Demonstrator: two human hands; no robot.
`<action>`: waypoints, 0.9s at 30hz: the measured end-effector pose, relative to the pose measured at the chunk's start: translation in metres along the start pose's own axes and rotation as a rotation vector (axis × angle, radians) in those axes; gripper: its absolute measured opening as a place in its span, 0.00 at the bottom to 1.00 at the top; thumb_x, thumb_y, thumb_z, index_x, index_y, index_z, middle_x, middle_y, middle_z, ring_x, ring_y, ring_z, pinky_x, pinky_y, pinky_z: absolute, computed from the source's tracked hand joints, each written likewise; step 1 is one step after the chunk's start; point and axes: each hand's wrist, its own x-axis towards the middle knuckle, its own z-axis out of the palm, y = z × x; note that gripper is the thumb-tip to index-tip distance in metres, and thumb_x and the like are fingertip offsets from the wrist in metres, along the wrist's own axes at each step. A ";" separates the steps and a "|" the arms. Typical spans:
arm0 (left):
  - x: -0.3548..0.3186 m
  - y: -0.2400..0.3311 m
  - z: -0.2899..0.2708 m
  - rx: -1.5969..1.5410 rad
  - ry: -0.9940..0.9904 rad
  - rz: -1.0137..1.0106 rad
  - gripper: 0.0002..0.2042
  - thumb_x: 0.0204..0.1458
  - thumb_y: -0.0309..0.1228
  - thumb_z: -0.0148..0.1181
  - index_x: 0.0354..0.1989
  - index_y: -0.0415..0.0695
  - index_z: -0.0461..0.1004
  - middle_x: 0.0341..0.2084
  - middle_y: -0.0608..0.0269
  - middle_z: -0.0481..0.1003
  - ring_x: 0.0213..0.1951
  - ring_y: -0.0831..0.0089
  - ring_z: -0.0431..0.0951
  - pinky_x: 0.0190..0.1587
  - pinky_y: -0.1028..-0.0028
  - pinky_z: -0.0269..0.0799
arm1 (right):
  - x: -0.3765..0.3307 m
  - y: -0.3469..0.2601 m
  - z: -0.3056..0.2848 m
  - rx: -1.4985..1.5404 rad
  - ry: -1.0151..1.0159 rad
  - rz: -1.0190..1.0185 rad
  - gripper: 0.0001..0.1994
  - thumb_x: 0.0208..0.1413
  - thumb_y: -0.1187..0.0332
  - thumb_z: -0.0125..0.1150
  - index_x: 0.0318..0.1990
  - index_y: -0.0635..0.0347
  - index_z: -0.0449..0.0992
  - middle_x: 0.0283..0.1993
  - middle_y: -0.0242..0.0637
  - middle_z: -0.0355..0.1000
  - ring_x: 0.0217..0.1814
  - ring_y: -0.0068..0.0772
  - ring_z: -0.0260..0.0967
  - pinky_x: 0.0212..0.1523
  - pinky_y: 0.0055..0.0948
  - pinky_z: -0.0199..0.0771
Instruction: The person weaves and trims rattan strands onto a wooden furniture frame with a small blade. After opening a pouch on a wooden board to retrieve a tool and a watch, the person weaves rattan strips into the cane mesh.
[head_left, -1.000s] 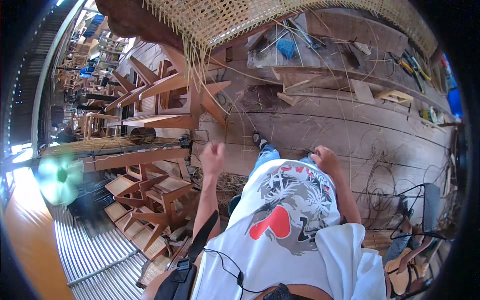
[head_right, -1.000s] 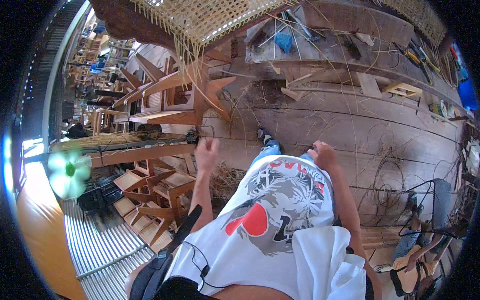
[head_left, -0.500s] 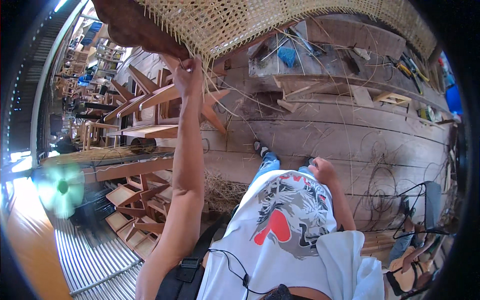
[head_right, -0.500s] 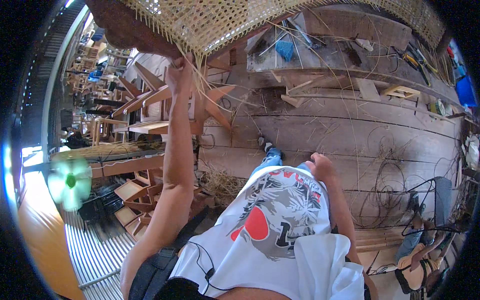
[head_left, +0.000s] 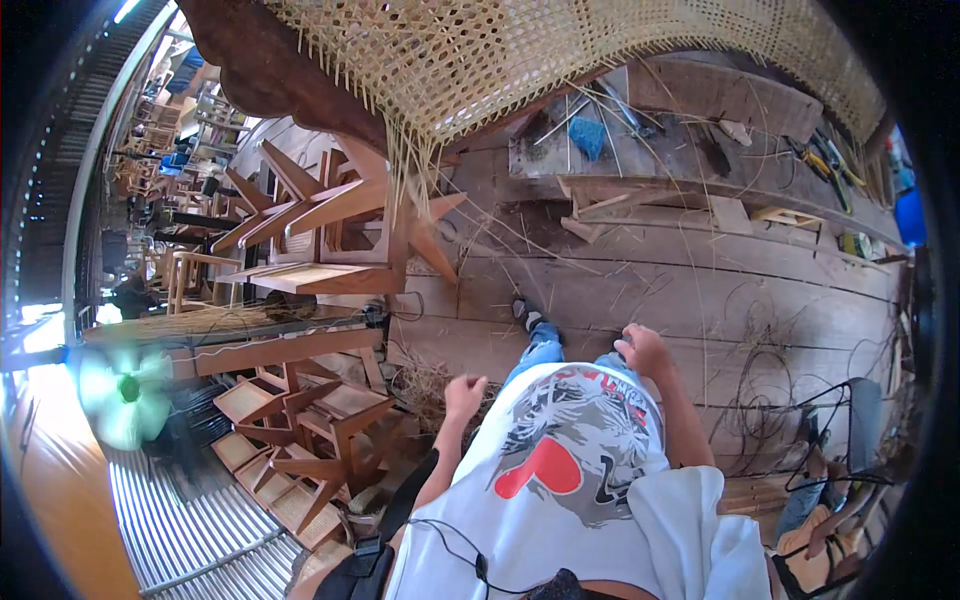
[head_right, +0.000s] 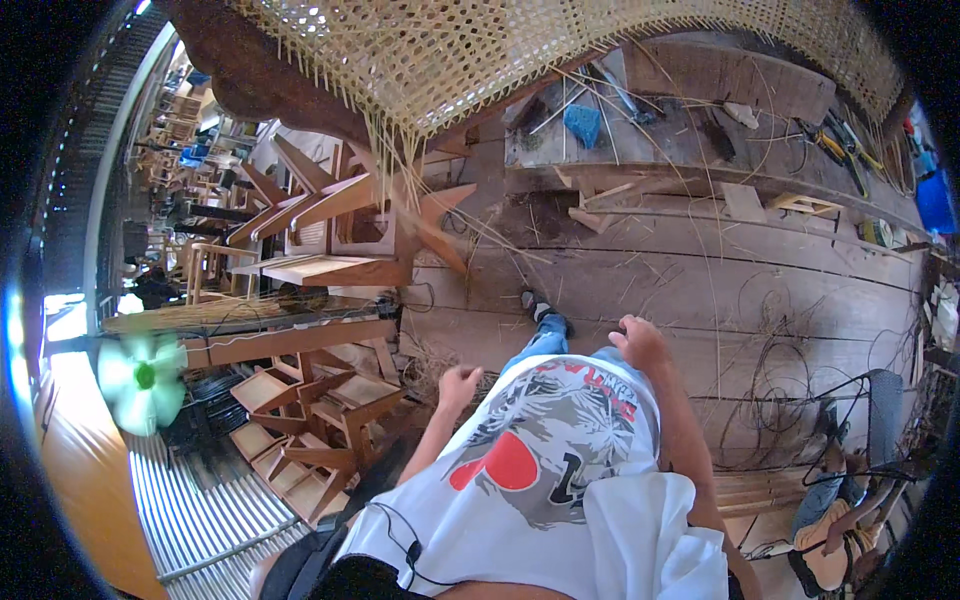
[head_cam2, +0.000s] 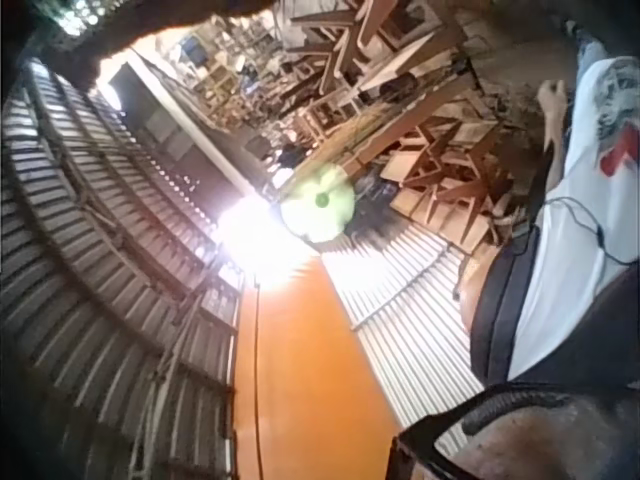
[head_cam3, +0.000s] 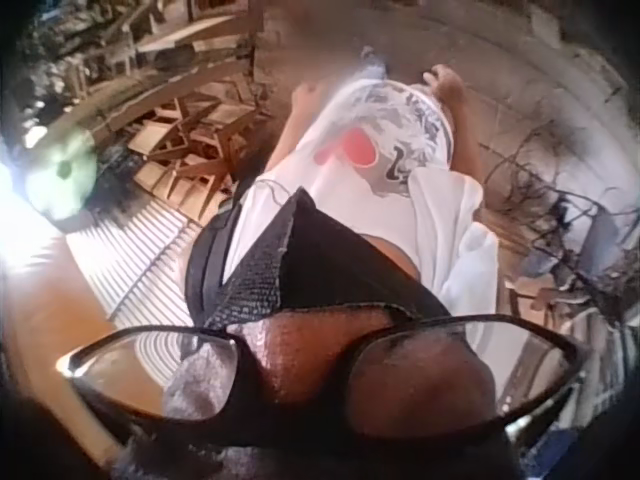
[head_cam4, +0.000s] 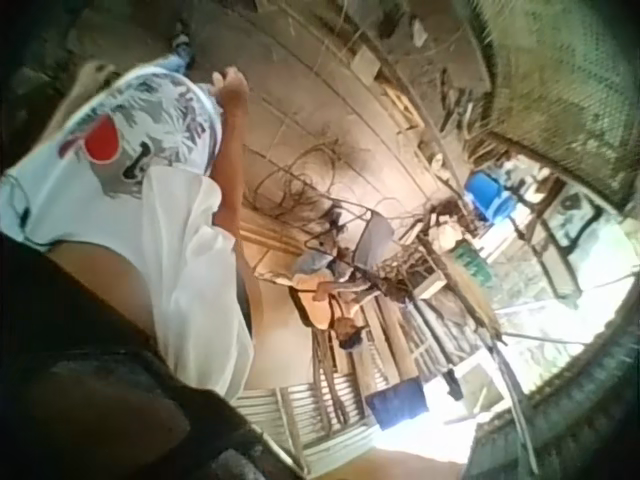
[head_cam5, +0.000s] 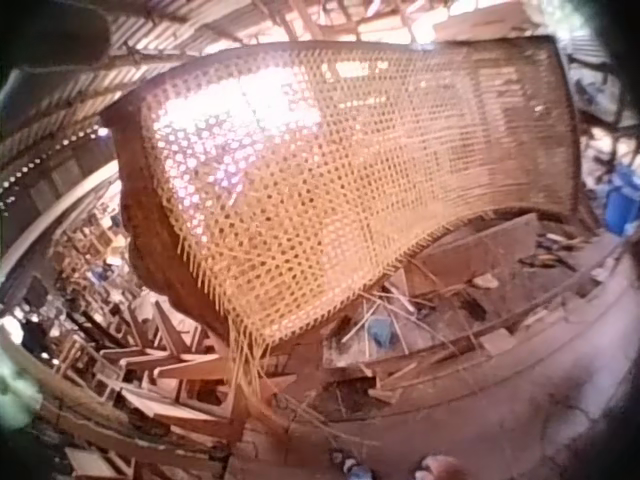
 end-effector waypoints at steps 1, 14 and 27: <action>-0.007 -0.013 0.001 0.009 0.020 -0.081 0.16 0.60 0.41 0.67 0.43 0.38 0.86 0.34 0.53 0.87 0.39 0.66 0.87 0.46 0.65 0.78 | 0.005 -0.004 -0.005 -0.007 -0.005 -0.017 0.19 0.61 0.56 0.65 0.48 0.65 0.79 0.50 0.56 0.78 0.55 0.59 0.75 0.55 0.52 0.74; 0.101 0.217 -0.230 -0.684 0.541 0.721 0.11 0.66 0.34 0.63 0.43 0.37 0.82 0.34 0.69 0.79 0.37 0.81 0.75 0.41 0.76 0.71 | 0.142 -0.250 -0.101 0.385 0.172 -0.384 0.17 0.70 0.55 0.59 0.50 0.60 0.78 0.36 0.37 0.78 0.38 0.27 0.73 0.42 0.34 0.75; 0.181 0.297 -0.268 -0.323 0.719 1.105 0.10 0.59 0.33 0.66 0.44 0.40 0.83 0.33 0.46 0.82 0.38 0.50 0.83 0.41 0.59 0.76 | 0.107 -0.435 -0.074 0.381 0.491 -0.974 0.15 0.65 0.65 0.67 0.55 0.63 0.77 0.41 0.43 0.79 0.40 0.35 0.81 0.40 0.34 0.80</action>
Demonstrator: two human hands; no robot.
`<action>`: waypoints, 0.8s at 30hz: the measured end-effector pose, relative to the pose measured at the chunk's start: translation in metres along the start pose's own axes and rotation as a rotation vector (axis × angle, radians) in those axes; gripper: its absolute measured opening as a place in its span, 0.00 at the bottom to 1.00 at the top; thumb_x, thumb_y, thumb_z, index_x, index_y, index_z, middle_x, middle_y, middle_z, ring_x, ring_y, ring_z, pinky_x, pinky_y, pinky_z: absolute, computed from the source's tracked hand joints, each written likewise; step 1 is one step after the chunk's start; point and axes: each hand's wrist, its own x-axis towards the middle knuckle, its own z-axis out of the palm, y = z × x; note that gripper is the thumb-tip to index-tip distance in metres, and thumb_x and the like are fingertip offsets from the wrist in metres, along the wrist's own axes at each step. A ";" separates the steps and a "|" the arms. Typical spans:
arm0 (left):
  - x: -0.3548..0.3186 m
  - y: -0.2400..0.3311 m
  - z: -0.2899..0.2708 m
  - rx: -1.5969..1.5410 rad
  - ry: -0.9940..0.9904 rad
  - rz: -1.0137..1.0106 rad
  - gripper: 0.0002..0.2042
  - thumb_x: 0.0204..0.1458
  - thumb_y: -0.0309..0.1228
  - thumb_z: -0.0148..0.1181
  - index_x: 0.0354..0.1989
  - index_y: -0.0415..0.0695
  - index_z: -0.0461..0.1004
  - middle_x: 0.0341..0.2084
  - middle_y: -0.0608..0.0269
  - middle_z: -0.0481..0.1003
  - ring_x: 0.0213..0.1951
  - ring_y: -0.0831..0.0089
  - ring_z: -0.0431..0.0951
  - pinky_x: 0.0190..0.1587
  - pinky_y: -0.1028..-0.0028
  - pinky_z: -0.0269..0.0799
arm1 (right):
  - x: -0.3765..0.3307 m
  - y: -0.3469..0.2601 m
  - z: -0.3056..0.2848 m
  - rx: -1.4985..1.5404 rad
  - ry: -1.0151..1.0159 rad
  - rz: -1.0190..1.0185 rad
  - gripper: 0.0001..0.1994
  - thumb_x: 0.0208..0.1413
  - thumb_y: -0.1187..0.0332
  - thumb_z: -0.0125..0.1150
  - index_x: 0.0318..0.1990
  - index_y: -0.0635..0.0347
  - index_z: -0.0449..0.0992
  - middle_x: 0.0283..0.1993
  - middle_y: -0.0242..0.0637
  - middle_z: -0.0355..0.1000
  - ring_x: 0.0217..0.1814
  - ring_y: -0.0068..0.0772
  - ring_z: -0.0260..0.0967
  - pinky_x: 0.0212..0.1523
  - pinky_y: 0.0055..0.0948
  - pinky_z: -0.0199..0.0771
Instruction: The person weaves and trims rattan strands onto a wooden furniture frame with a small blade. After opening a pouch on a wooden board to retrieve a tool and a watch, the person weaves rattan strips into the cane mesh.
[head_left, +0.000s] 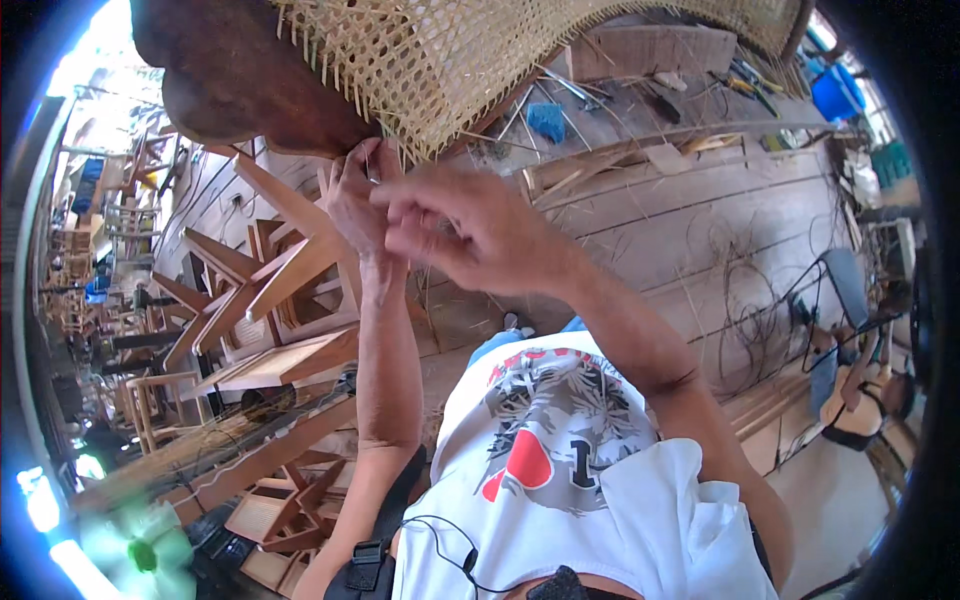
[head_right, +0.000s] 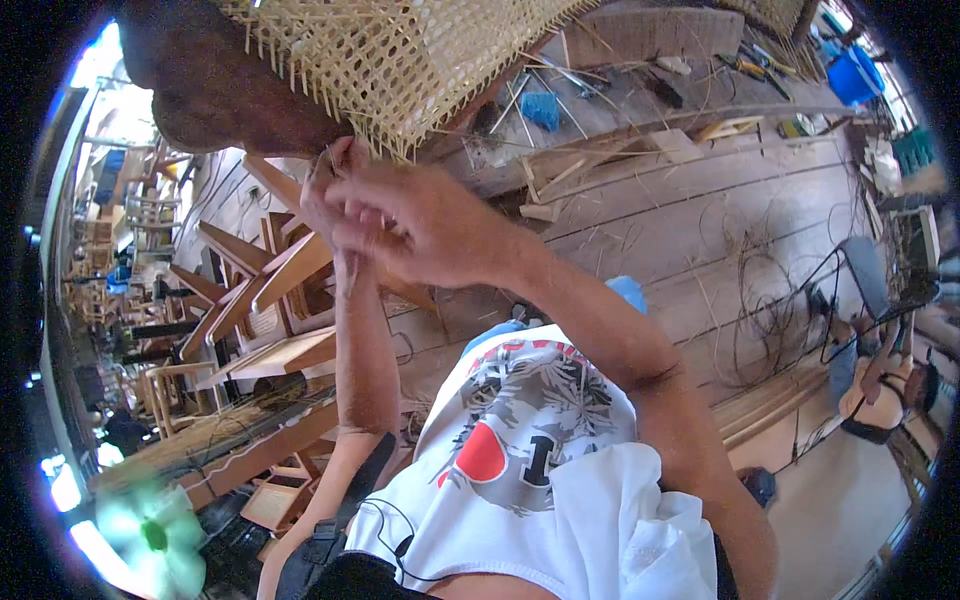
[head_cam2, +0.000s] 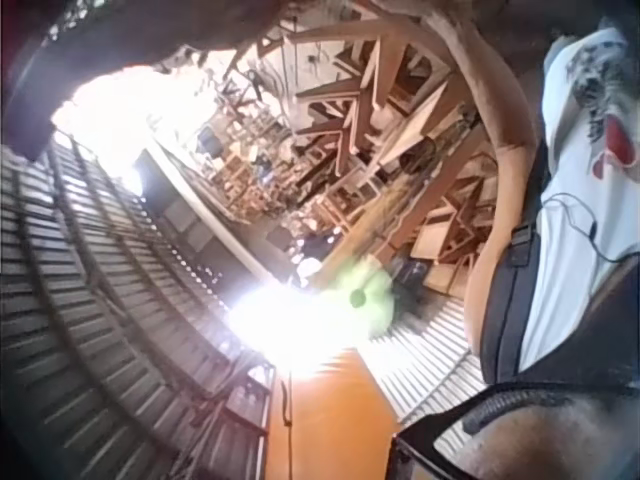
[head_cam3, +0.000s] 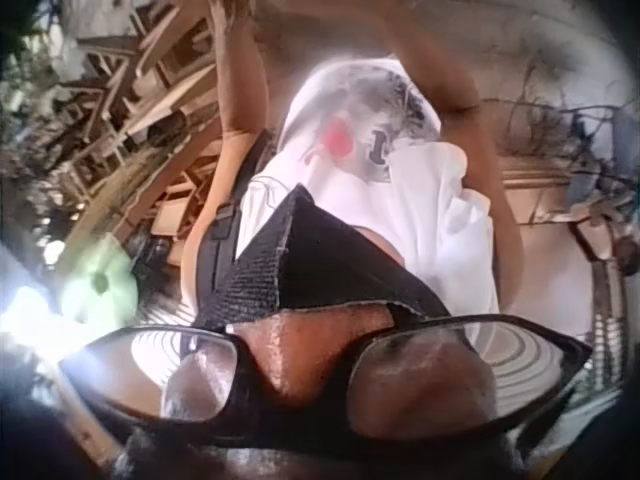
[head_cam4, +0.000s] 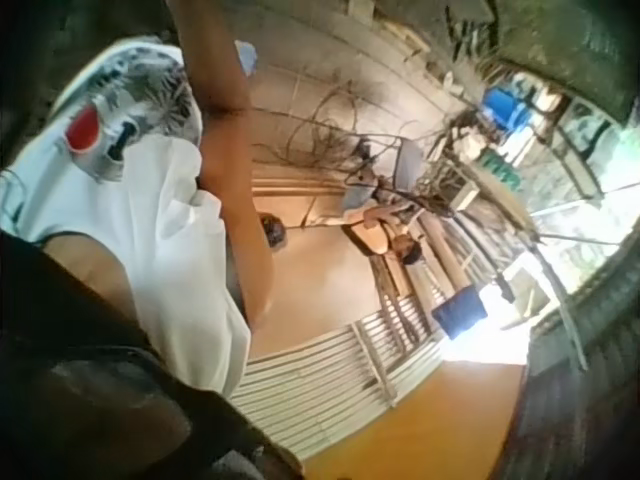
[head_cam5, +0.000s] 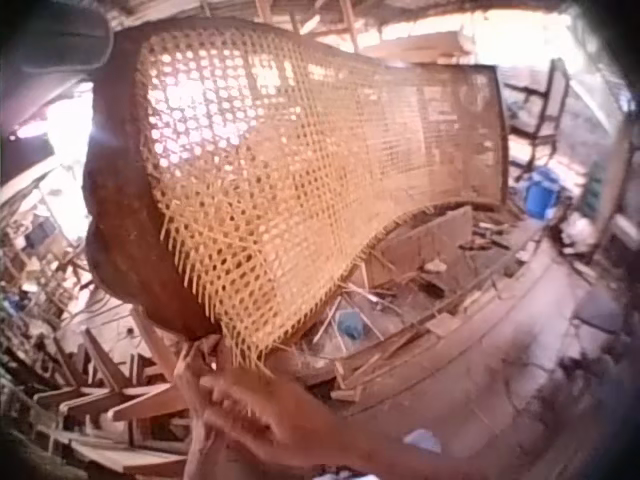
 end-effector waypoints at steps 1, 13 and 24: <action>0.000 -0.002 -0.001 0.016 -0.020 0.051 0.10 0.59 0.32 0.65 0.44 0.40 0.83 0.33 0.46 0.82 0.38 0.49 0.82 0.41 0.58 0.76 | 0.004 0.006 -0.002 -0.032 0.083 0.036 0.16 0.66 0.65 0.67 0.55 0.64 0.77 0.41 0.44 0.79 0.40 0.37 0.81 0.40 0.35 0.81; 0.002 0.021 -0.026 0.095 -0.271 -0.216 0.09 0.64 0.30 0.59 0.41 0.36 0.80 0.30 0.44 0.81 0.34 0.46 0.82 0.40 0.56 0.75 | 0.010 0.085 0.022 -0.059 0.150 0.404 0.11 0.69 0.67 0.61 0.45 0.68 0.77 0.33 0.36 0.79 0.34 0.32 0.78 0.38 0.34 0.77; 0.012 0.028 -0.027 0.151 -0.352 -0.332 0.09 0.64 0.29 0.59 0.40 0.34 0.81 0.26 0.51 0.81 0.27 0.61 0.82 0.36 0.63 0.74 | 0.002 0.080 0.027 0.531 0.201 0.519 0.10 0.74 0.64 0.56 0.45 0.61 0.79 0.30 0.20 0.70 0.29 0.08 0.58 0.29 0.18 0.60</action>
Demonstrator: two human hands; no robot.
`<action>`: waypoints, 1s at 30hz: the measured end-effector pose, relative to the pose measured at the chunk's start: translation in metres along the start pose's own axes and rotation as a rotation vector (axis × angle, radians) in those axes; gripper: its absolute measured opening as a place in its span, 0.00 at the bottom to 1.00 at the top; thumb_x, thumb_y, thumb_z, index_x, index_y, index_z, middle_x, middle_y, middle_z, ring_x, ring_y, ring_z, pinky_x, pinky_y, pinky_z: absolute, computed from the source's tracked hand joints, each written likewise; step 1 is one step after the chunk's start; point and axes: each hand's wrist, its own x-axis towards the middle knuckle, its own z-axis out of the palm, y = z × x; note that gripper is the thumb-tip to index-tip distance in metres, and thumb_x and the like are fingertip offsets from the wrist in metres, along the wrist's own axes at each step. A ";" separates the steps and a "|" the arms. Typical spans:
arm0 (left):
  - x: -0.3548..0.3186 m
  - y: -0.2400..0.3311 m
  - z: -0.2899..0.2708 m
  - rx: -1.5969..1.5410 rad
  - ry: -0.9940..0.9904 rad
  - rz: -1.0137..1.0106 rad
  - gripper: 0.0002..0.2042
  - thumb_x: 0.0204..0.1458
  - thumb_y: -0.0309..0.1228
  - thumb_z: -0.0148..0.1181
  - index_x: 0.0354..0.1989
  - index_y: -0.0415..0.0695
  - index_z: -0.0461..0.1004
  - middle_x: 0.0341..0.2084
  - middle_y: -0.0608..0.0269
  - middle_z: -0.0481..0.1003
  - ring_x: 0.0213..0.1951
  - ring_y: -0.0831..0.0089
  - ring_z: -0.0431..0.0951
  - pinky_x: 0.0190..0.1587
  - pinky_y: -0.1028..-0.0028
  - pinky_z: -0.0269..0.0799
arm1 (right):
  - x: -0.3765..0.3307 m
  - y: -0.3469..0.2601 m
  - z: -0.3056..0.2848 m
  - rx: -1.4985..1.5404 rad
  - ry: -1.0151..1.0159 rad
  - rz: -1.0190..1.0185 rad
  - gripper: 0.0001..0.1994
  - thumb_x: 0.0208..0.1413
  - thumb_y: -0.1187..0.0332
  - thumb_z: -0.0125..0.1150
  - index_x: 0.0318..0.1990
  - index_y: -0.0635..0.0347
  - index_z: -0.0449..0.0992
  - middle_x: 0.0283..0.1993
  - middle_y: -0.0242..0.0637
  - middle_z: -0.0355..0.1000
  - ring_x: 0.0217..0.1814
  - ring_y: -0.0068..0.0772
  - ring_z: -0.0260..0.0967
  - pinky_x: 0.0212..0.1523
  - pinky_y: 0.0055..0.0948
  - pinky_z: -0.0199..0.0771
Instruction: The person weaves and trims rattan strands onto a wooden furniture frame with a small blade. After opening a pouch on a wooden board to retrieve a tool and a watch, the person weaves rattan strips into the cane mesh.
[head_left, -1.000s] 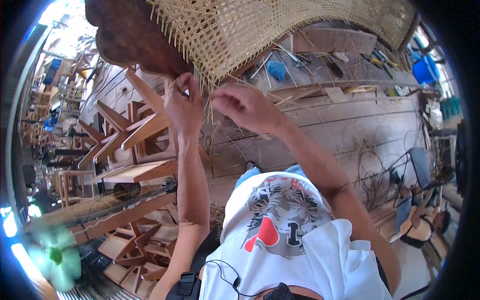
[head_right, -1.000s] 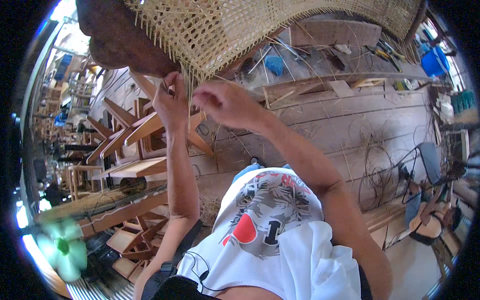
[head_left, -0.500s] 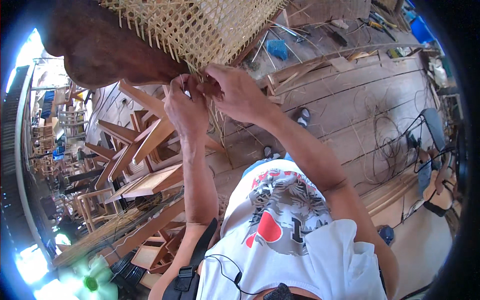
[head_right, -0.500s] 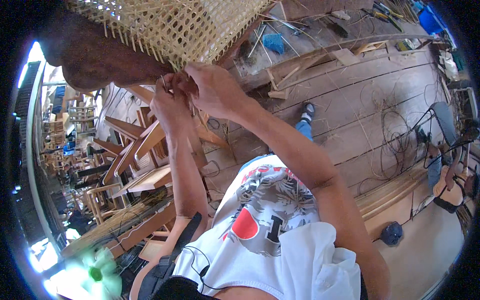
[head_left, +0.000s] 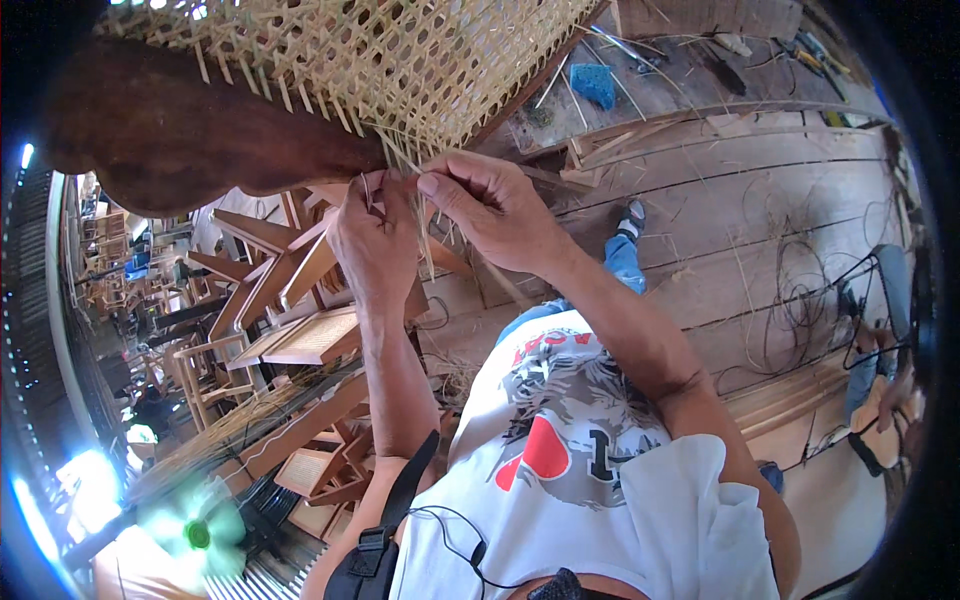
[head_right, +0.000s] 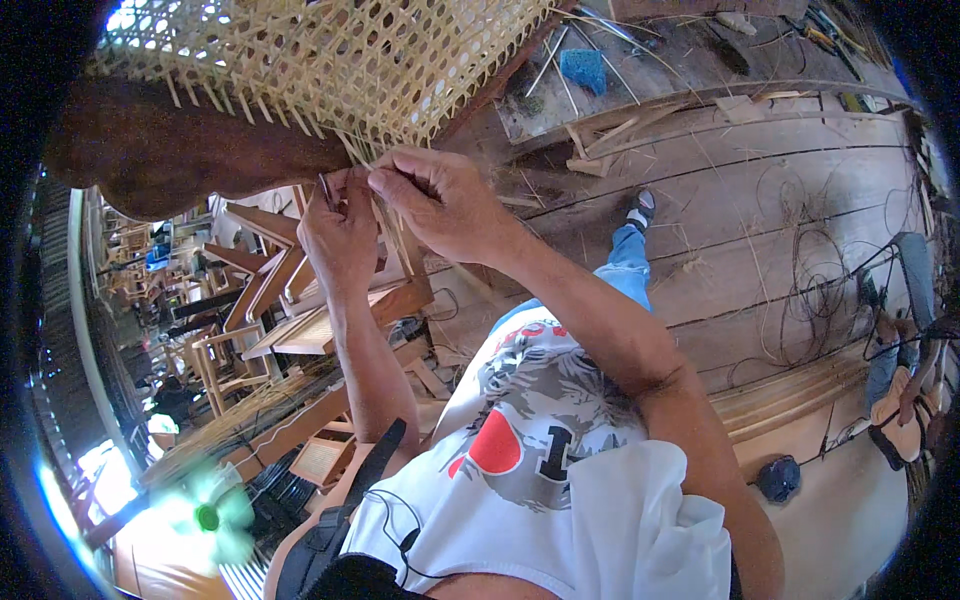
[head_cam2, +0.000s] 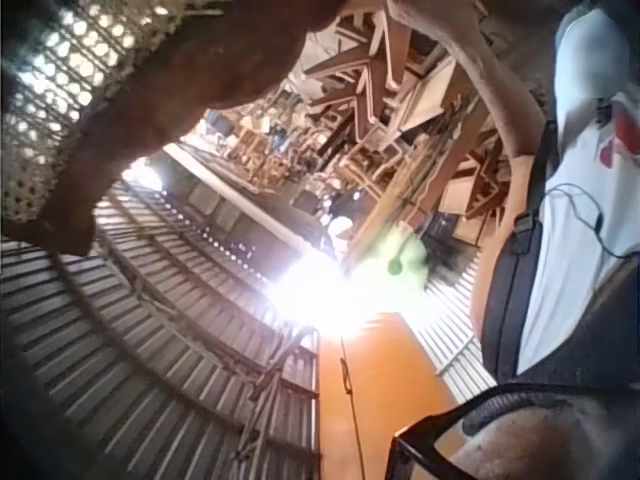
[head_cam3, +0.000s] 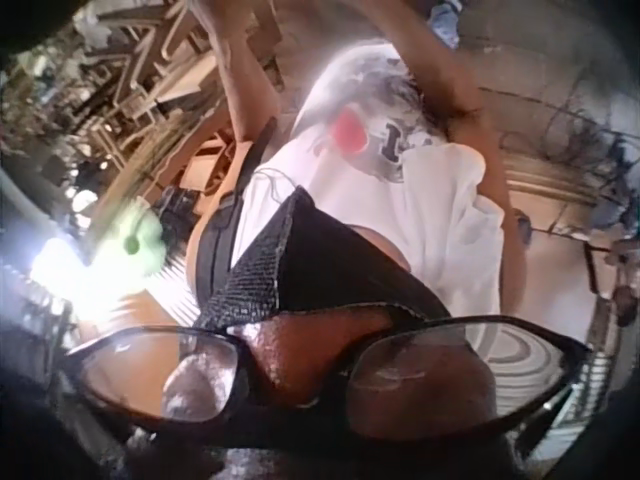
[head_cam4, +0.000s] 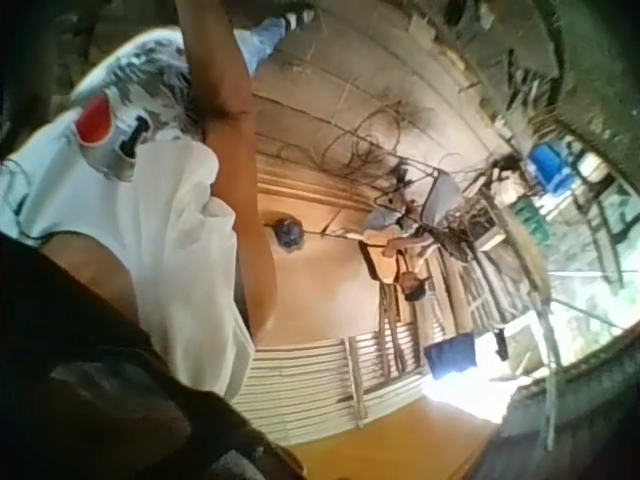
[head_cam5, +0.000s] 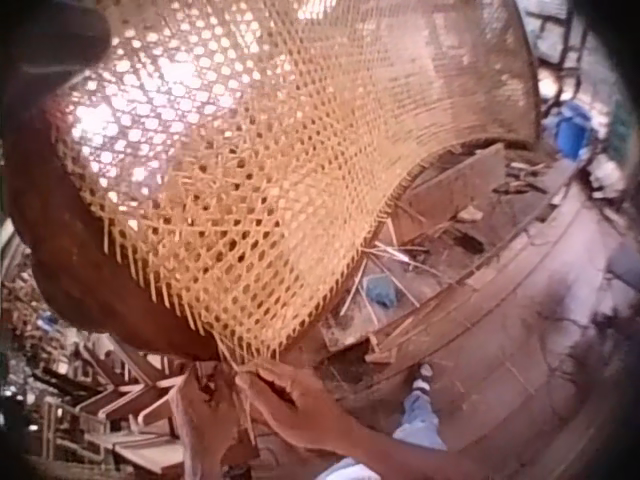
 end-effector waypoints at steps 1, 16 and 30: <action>0.000 0.000 0.001 0.024 0.015 0.032 0.09 0.64 0.29 0.60 0.40 0.34 0.81 0.26 0.51 0.82 0.27 0.63 0.81 0.35 0.64 0.74 | 0.000 -0.001 0.001 -0.011 0.007 -0.007 0.10 0.74 0.65 0.56 0.45 0.61 0.79 0.30 0.20 0.69 0.29 0.08 0.58 0.28 0.18 0.60; -0.001 -0.010 0.003 -0.096 0.018 0.003 0.11 0.64 0.32 0.62 0.40 0.34 0.82 0.22 0.60 0.78 0.26 0.79 0.73 0.32 0.71 0.70 | -0.001 0.003 -0.001 -0.004 0.131 -0.009 0.07 0.70 0.67 0.61 0.47 0.60 0.80 0.29 0.25 0.71 0.30 0.13 0.65 0.29 0.21 0.65; -0.005 -0.023 -0.005 -0.123 -0.086 0.068 0.13 0.66 0.34 0.61 0.39 0.35 0.82 0.19 0.62 0.75 0.24 0.77 0.71 0.29 0.71 0.68 | 0.002 -0.018 -0.025 -0.719 0.191 -0.258 0.07 0.63 0.74 0.64 0.47 0.60 0.77 0.34 0.45 0.76 0.38 0.44 0.77 0.39 0.35 0.74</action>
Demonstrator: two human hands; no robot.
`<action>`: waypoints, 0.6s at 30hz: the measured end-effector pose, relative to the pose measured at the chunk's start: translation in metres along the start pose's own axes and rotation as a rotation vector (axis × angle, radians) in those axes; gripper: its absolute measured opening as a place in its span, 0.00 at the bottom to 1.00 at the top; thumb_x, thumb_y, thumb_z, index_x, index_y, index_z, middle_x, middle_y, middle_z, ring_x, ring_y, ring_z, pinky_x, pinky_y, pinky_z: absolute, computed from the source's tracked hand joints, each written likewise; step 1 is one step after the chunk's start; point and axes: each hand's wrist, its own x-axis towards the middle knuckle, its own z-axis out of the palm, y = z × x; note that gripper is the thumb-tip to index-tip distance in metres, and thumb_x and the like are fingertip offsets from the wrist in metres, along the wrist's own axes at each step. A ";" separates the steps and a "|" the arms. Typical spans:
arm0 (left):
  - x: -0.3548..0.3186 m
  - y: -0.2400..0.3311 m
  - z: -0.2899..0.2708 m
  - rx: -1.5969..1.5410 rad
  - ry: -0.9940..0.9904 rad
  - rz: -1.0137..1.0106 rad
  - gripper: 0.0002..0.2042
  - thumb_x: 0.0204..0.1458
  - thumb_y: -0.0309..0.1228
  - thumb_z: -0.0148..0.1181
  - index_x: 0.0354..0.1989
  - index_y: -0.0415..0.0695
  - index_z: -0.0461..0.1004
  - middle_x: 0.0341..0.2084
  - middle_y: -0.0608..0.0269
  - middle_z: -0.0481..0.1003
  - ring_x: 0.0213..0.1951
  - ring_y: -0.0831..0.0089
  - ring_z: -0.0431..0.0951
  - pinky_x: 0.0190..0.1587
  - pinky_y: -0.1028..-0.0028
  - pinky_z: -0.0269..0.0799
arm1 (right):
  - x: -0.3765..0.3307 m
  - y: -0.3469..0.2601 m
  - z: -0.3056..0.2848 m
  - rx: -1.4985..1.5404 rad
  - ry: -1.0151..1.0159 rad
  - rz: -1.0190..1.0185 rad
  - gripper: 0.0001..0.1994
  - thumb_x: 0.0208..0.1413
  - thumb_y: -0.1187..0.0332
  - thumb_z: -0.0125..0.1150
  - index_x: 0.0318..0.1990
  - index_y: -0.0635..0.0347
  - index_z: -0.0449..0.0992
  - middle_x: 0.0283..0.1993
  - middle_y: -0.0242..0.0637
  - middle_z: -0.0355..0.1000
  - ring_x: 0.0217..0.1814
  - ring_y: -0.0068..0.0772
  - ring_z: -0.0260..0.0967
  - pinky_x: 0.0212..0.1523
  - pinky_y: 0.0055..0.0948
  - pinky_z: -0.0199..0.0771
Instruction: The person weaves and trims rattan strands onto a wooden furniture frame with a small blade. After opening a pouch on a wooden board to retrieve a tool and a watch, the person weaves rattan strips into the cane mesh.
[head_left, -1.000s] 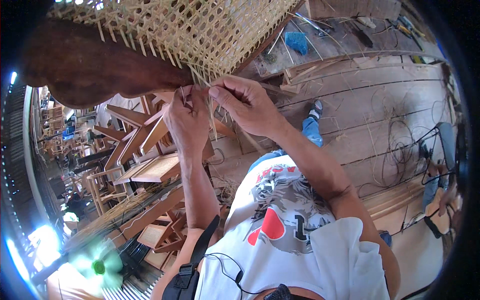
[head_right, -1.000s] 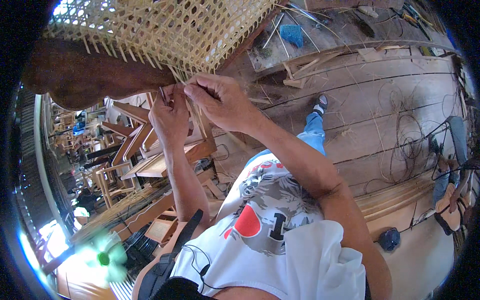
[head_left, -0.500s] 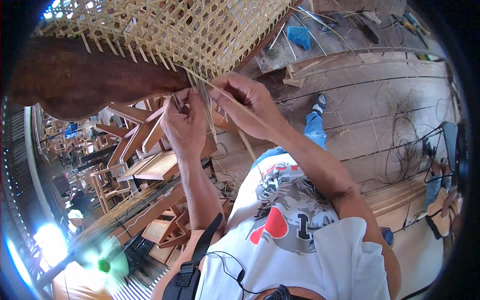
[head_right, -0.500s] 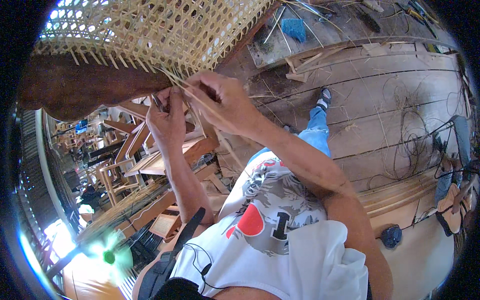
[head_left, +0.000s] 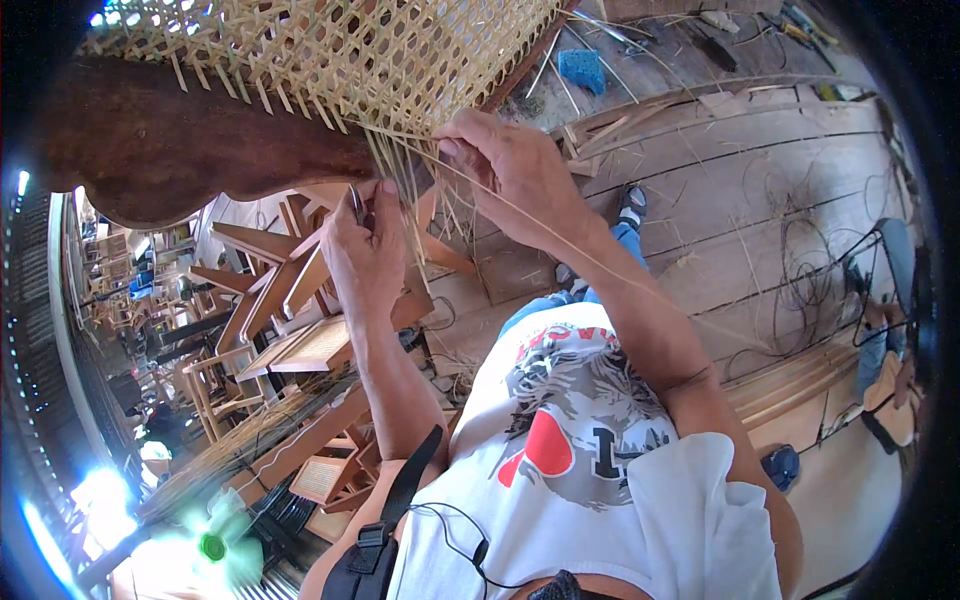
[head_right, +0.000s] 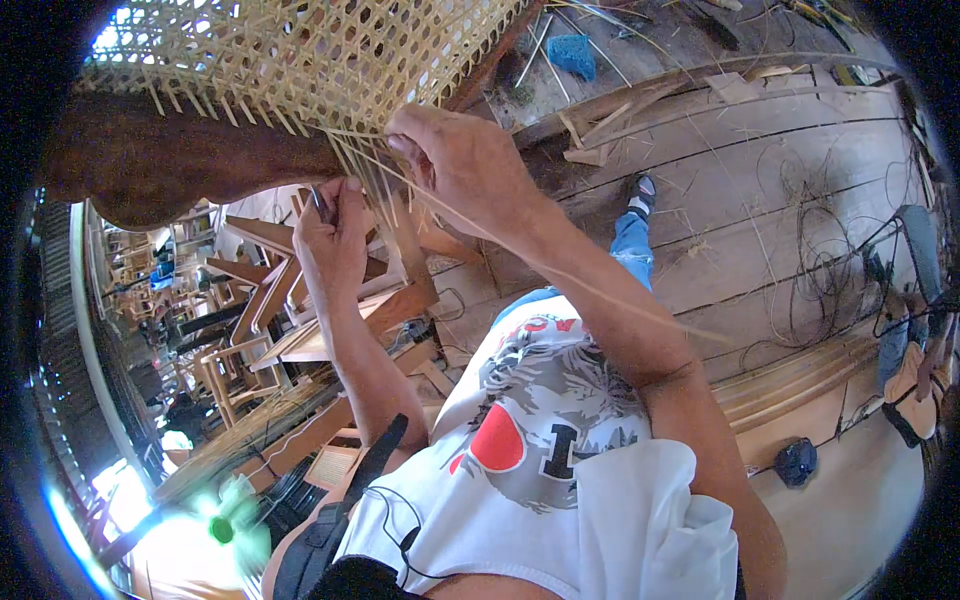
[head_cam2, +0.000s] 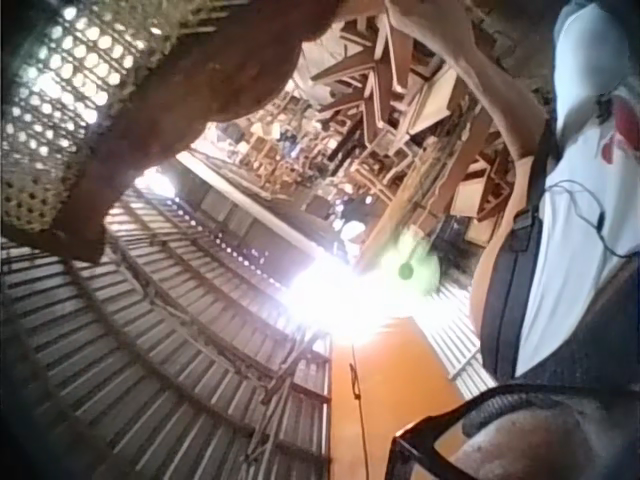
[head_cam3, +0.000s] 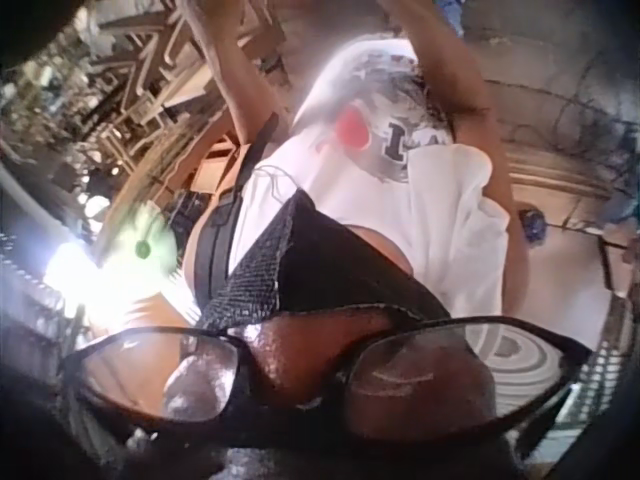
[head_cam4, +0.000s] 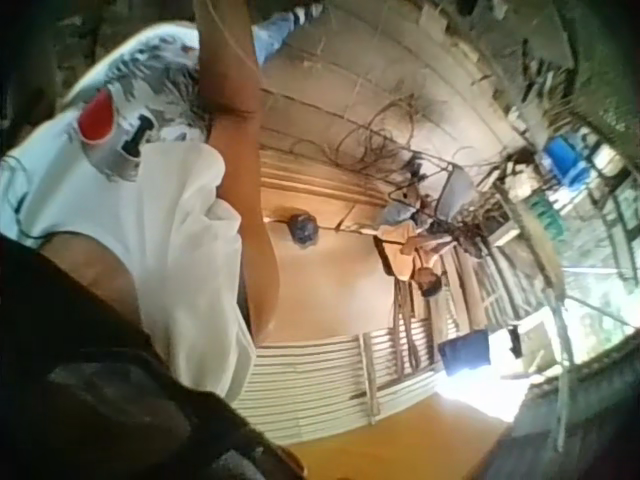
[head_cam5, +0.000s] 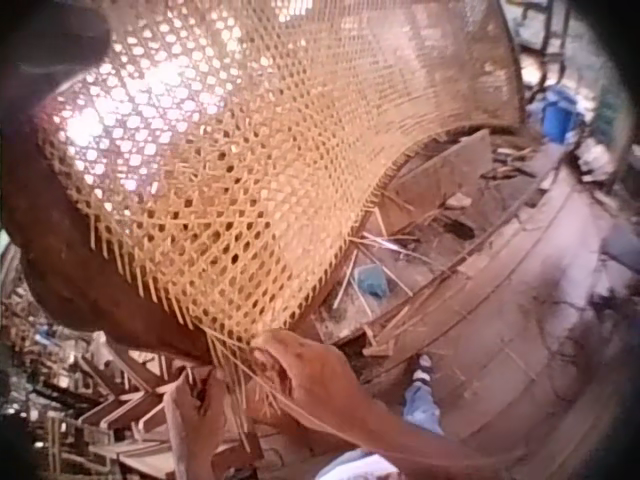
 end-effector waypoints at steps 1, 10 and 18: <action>-0.002 -0.001 -0.002 0.009 -0.022 -0.008 0.12 0.65 0.34 0.61 0.40 0.35 0.82 0.19 0.61 0.76 0.24 0.77 0.72 0.30 0.71 0.68 | 0.001 -0.002 -0.004 0.102 -0.053 0.008 0.07 0.64 0.73 0.63 0.47 0.61 0.76 0.34 0.46 0.75 0.37 0.44 0.77 0.38 0.36 0.74; -0.020 -0.004 -0.020 0.155 -0.124 -0.104 0.09 0.62 0.30 0.64 0.44 0.37 0.81 0.26 0.54 0.81 0.29 0.69 0.81 0.37 0.68 0.75 | -0.018 -0.040 0.029 0.333 -0.170 0.144 0.08 0.68 0.69 0.56 0.40 0.66 0.73 0.28 0.54 0.74 0.31 0.55 0.78 0.31 0.44 0.75; -0.068 -0.039 -0.006 -0.100 -0.214 0.118 0.10 0.59 0.23 0.63 0.48 0.37 0.76 0.33 0.49 0.79 0.32 0.58 0.81 0.38 0.63 0.75 | -0.036 -0.035 0.038 0.201 -0.129 -0.372 0.10 0.61 0.63 0.64 0.43 0.60 0.79 0.47 0.42 0.77 0.54 0.47 0.74 0.51 0.43 0.76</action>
